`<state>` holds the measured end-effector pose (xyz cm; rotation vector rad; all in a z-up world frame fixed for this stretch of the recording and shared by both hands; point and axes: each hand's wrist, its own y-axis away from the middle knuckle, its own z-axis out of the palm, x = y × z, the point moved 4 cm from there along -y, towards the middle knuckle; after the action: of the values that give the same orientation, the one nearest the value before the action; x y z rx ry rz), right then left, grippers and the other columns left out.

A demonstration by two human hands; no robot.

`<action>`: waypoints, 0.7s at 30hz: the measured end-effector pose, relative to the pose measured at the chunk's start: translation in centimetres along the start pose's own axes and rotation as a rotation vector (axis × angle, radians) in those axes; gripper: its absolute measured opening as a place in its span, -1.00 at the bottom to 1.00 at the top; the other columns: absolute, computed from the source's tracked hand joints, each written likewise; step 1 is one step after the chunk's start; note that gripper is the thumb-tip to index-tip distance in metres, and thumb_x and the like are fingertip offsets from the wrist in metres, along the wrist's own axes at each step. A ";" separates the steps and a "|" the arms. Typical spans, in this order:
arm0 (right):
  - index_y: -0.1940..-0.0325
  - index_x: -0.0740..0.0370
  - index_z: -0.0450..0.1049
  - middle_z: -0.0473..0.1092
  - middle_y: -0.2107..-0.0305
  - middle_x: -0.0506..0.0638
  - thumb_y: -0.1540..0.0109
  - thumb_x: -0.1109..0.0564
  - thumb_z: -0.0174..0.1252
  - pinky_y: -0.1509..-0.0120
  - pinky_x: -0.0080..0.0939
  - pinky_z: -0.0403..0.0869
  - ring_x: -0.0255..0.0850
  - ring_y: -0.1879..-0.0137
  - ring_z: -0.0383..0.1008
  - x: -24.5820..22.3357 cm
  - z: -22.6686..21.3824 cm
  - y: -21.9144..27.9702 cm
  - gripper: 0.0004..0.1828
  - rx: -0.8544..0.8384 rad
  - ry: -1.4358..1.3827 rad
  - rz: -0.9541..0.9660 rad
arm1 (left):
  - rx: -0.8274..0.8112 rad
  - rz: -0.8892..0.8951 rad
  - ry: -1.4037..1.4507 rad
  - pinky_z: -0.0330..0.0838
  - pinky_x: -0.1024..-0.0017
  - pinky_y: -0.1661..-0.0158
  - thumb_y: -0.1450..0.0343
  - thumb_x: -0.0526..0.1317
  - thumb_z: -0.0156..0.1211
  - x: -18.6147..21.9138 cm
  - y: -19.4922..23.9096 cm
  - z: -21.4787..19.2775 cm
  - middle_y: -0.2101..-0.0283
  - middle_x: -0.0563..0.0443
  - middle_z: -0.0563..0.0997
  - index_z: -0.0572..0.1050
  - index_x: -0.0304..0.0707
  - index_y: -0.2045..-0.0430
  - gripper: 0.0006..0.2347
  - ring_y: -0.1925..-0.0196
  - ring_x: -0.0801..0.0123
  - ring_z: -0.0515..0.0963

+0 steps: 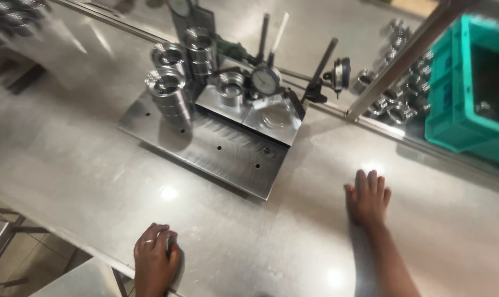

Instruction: Wiping metal rings with a cloth and measuring them using a dial gauge and alignment blocks on a fabrication floor.

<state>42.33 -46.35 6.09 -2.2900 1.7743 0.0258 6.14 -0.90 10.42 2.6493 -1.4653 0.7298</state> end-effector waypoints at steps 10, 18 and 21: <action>-0.52 0.06 0.01 -0.18 -0.45 0.52 -0.32 -0.32 -0.13 -0.39 0.57 -0.20 0.53 -0.53 -0.33 -8.1 2.5 8.4 -0.22 -0.021 -0.042 -0.192 | 0.048 -0.049 0.109 0.22 0.03 -0.27 -0.28 -0.32 0.22 1.8 2.2 -3.4 -0.11 -0.12 0.51 0.54 -0.24 0.24 -0.80 -0.21 0.00 0.43; -0.48 -0.17 0.17 -0.02 -0.47 0.29 -0.25 -0.36 -0.07 -0.48 0.47 -0.11 0.35 -0.57 -0.13 -8.8 2.2 7.9 -0.27 0.039 -0.016 -0.107 | 0.133 0.006 0.146 0.11 -0.02 -0.35 -0.31 -0.35 0.16 -1.2 7.7 -0.3 -0.22 -0.05 0.45 0.55 -0.19 0.31 -0.86 -0.41 0.00 0.32; -0.46 -0.16 0.21 0.01 -0.47 0.28 -0.23 -0.37 -0.06 -0.43 0.43 -0.06 0.34 -0.55 -0.10 -8.4 2.6 8.7 -0.27 0.055 0.030 -0.134 | 0.199 0.098 0.149 -0.04 -0.14 -0.36 -0.34 -0.33 0.13 -1.9 10.5 -0.1 -0.36 -0.16 0.33 0.55 -0.20 0.16 -0.78 -0.47 -0.08 0.17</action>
<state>32.16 -39.84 3.38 -2.3762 1.6104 -0.0799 -3.16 -5.22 7.64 2.6051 -1.5667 1.1102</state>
